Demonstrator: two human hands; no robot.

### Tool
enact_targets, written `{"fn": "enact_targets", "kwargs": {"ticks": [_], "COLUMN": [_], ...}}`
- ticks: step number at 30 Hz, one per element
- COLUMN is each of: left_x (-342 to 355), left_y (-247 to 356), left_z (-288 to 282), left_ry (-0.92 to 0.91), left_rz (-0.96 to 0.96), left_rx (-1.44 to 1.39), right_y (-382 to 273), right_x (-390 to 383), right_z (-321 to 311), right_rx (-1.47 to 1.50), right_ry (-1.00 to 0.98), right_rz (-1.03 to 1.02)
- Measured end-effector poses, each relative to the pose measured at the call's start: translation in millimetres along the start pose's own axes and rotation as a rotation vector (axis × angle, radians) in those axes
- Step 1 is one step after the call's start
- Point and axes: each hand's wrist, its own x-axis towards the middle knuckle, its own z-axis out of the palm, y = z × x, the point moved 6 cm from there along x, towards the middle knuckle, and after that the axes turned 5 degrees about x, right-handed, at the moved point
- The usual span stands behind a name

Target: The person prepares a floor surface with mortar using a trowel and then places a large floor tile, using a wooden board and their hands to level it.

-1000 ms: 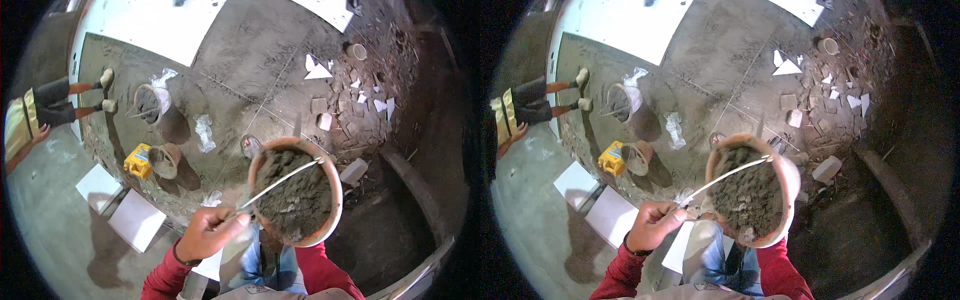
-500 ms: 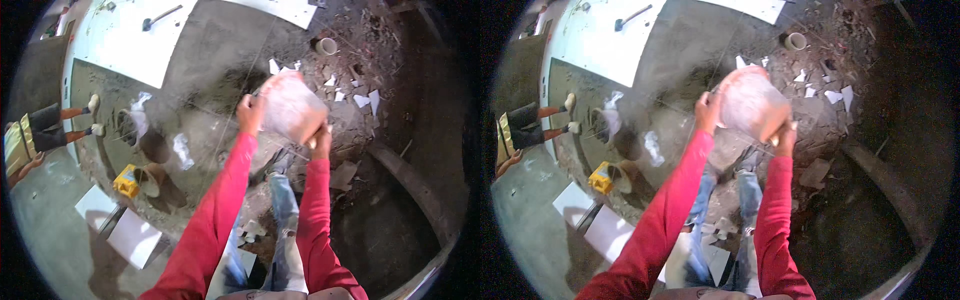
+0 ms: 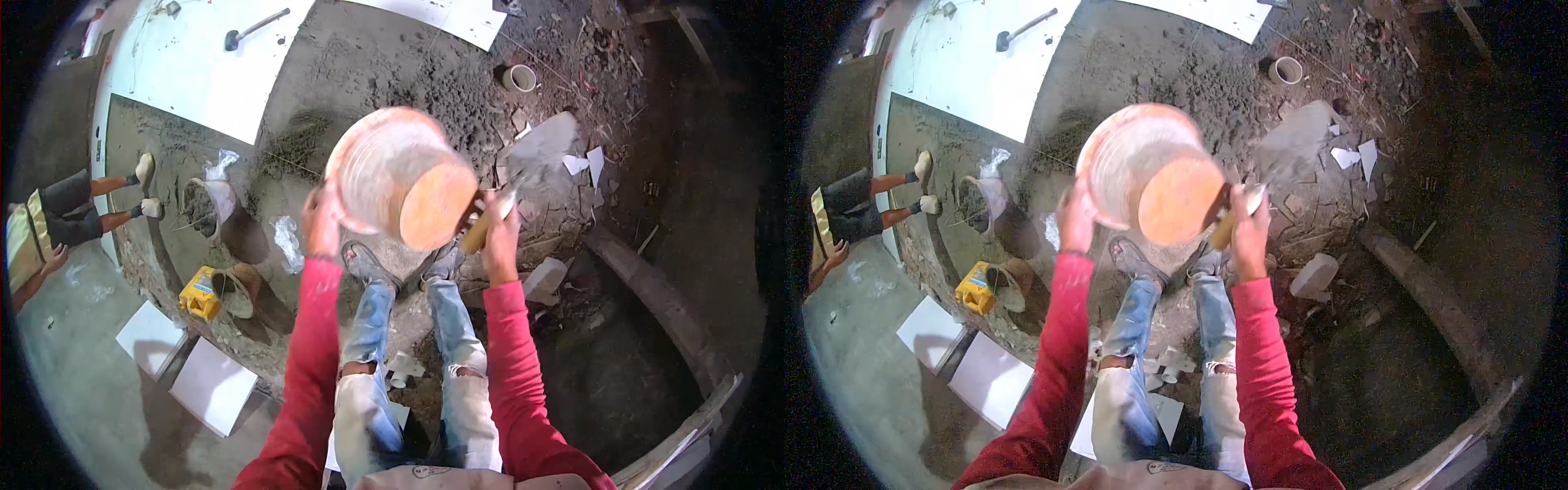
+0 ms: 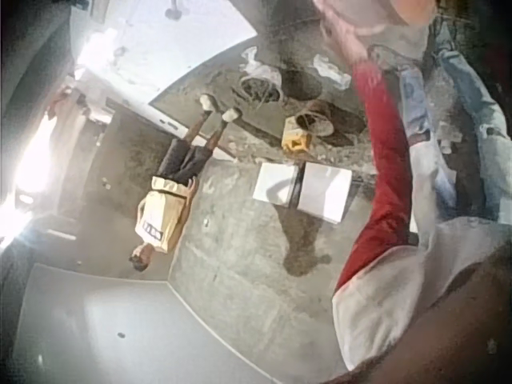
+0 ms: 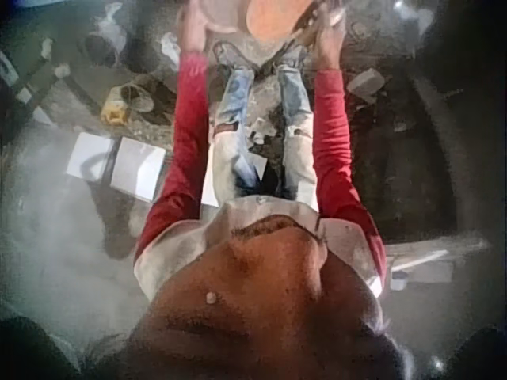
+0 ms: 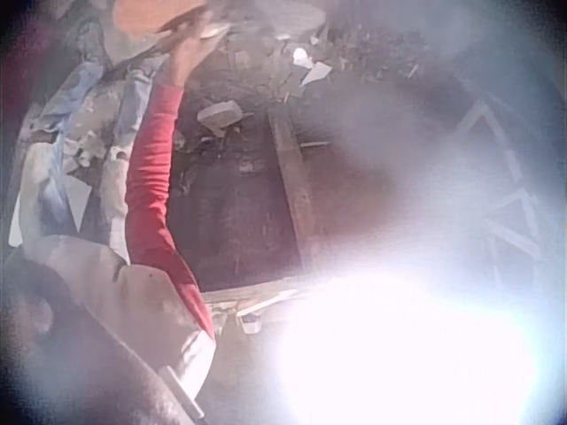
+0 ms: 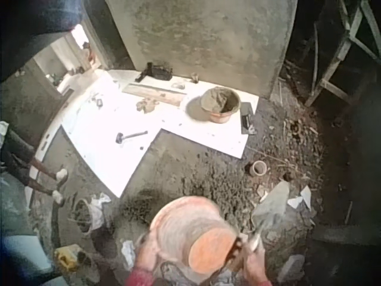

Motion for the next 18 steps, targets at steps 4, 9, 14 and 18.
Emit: {"fn": "enact_targets", "kwargs": {"ticks": [4, 9, 14, 18], "left_x": [-35.9, -29.3, 16.6, 41.3], "left_y": [27.0, 35.4, -13.0, -54.5], "left_z": [-139.1, -204.4, -373.0, -446.7], "left_ry": [0.168, 0.220, 0.503, 0.609], "left_rz": [0.102, 0.668, 0.676, 0.280], "left_rx": [0.563, 1.227, 1.281, 1.415], "right_y": [42.0, 136.4, 182.9, 195.0], "right_x": [-23.4, -9.2, 15.9, 74.2], "right_z": [-22.5, -90.0, -123.2, -88.0], "right_rx": [-0.676, -0.781, -0.672, -0.545], "right_ry": [-0.062, -0.180, -0.438, -0.090], "right_rz": [-0.161, -0.008, -0.269, 0.037]}}
